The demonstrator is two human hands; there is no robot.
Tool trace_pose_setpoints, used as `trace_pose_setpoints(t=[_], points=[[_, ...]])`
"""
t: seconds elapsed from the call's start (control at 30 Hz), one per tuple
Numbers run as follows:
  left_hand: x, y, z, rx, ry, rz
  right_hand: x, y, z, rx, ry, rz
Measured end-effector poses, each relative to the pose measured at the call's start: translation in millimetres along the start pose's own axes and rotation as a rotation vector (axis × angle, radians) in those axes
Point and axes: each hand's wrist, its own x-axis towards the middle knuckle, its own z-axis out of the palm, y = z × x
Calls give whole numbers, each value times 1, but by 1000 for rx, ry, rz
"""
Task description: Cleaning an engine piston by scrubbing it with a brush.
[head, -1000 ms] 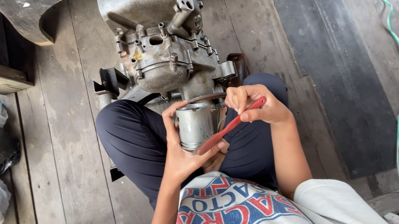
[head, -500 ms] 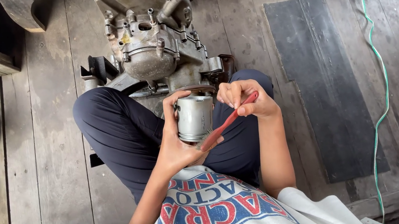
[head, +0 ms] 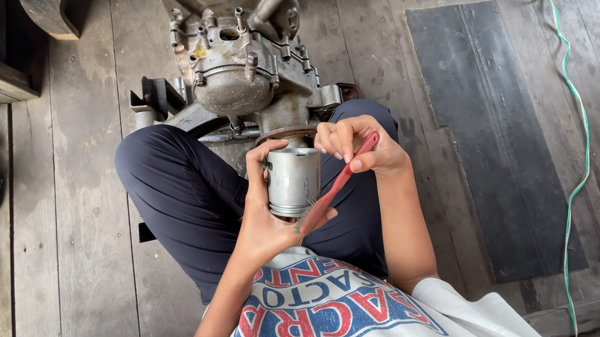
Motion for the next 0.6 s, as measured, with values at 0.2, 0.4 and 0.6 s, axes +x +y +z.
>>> trace_pose_setpoints(t=[0.2, 0.4, 0.6], points=[[-5, -2, -7, -8, 5, -22, 6, 1, 11, -9, -16, 1], [-10, 5, -14, -16, 0, -39, 5, 0, 22, -10, -9, -13], [-12, 9, -21, -15, 26, -41, 6, 7, 11, -14, -6, -46]])
